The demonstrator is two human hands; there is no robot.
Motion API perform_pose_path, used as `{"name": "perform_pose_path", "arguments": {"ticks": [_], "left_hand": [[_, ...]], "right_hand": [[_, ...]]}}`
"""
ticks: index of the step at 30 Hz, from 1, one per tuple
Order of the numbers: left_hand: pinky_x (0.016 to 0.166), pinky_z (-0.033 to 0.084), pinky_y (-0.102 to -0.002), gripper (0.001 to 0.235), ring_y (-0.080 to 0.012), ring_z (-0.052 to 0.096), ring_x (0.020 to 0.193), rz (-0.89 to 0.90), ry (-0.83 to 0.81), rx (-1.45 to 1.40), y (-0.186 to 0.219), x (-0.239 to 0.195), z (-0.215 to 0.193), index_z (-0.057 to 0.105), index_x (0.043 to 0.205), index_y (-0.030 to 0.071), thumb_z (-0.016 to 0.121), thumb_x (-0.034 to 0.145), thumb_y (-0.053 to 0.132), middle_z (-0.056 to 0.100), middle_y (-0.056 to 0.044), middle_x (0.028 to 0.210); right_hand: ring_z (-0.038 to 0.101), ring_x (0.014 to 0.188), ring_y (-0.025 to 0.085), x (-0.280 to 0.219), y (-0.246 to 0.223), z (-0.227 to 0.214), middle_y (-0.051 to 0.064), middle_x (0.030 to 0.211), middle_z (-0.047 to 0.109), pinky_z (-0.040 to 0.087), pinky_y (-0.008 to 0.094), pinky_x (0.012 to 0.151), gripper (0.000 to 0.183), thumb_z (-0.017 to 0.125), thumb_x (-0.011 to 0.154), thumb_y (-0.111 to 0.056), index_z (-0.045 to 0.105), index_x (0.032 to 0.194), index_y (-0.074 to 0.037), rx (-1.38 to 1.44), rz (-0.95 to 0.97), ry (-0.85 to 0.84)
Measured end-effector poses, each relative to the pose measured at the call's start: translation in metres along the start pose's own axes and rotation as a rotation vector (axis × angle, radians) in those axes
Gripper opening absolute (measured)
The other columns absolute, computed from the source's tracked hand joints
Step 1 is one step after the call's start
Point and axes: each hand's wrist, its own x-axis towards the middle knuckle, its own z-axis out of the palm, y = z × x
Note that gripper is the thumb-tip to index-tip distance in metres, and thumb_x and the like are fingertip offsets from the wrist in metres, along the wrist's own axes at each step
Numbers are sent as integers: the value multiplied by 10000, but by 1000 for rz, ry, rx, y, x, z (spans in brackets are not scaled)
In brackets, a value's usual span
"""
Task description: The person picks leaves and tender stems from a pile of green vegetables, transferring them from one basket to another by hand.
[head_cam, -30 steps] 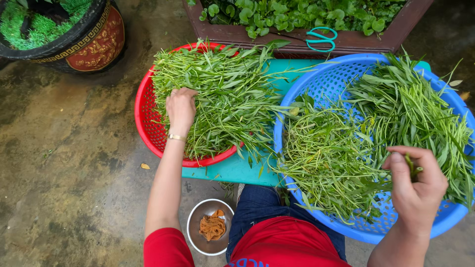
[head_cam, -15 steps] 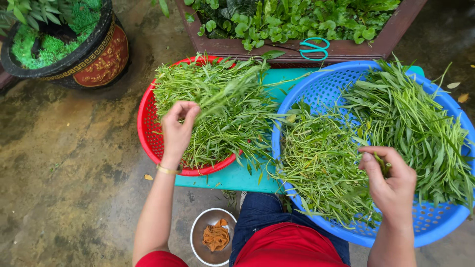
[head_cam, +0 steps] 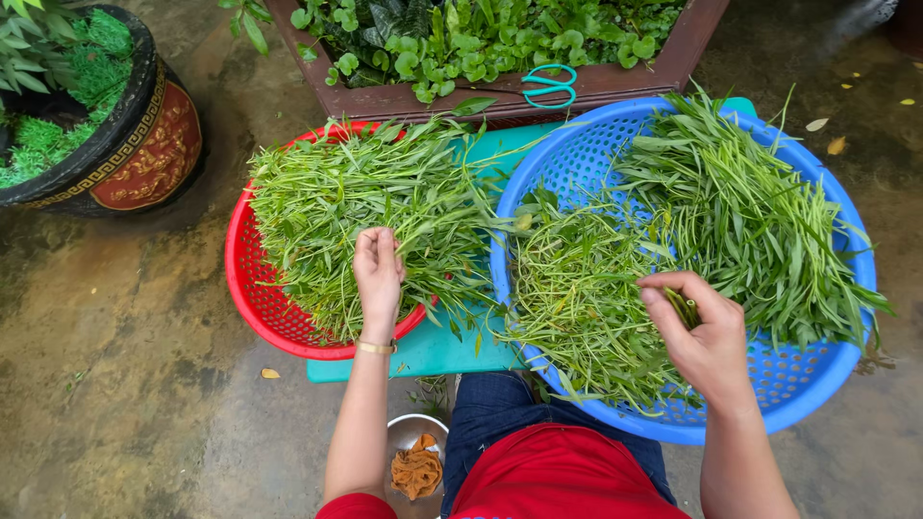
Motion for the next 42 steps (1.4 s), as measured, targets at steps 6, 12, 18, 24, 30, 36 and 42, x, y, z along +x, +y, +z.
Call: {"name": "perform_pose_path", "arguments": {"ticks": [6, 12, 18, 24, 30, 36, 42], "left_hand": [[425, 317, -165, 104, -4, 420, 543, -148, -131, -145, 30, -39, 53, 549, 1063, 73, 548, 1074, 177, 568, 24, 836], [464, 375, -174, 101, -13, 475, 581, -67, -281, -90, 44, -69, 112, 546, 1086, 67, 550, 1072, 167, 573, 16, 842], [477, 366, -174, 132, -8, 446, 595, -174, -323, -173, 26, -70, 127, 537, 1071, 69, 544, 1083, 199, 562, 18, 830], [442, 294, -175, 170, 4, 371, 547, -313, -367, -161, 5, -67, 132, 540, 1036, 91, 534, 1079, 255, 506, 45, 765], [454, 292, -177, 164, 0, 366, 543, -386, -386, -221, 8, -66, 131, 526, 1014, 111, 545, 1072, 263, 493, 52, 754], [558, 363, -190, 181, -9, 440, 638, -427, -367, -266, 14, -61, 144, 562, 1002, 113, 548, 1073, 279, 489, 56, 754], [526, 299, -191, 173, -16, 370, 599, -447, -338, -416, 17, -63, 160, 563, 1010, 115, 555, 1076, 274, 472, 64, 753]], "right_hand": [[686, 750, 113, 19, -21, 28, 53, 915, 753, 523, 257, 619, 145, 750, 896, -60, 761, 1041, -52, 5, -233, -70], [731, 875, 269, 37, -25, 74, 85, 916, 728, 586, 372, 705, 362, 766, 796, -76, 738, 1157, -102, -341, -682, -82], [740, 932, 274, 32, -1, 79, 87, 978, 716, 596, 380, 687, 512, 747, 744, -56, 693, 1251, -96, -437, -651, -87], [718, 821, 228, 26, 19, 87, 71, 972, 732, 584, 362, 688, 218, 759, 842, -114, 758, 1059, -98, -231, -393, -50], [579, 933, 193, 53, 34, 24, 53, 956, 623, 461, 306, 876, 90, 635, 1010, -76, 721, 1016, -46, 194, -261, -72], [605, 779, 108, 56, 29, 15, -5, 791, 609, 503, 263, 769, 125, 558, 1056, -126, 673, 1013, -103, 466, 128, -225], [676, 723, 213, 32, 14, 63, 52, 879, 692, 539, 336, 605, 249, 756, 855, -104, 742, 1103, -123, -168, -451, -244]]}}
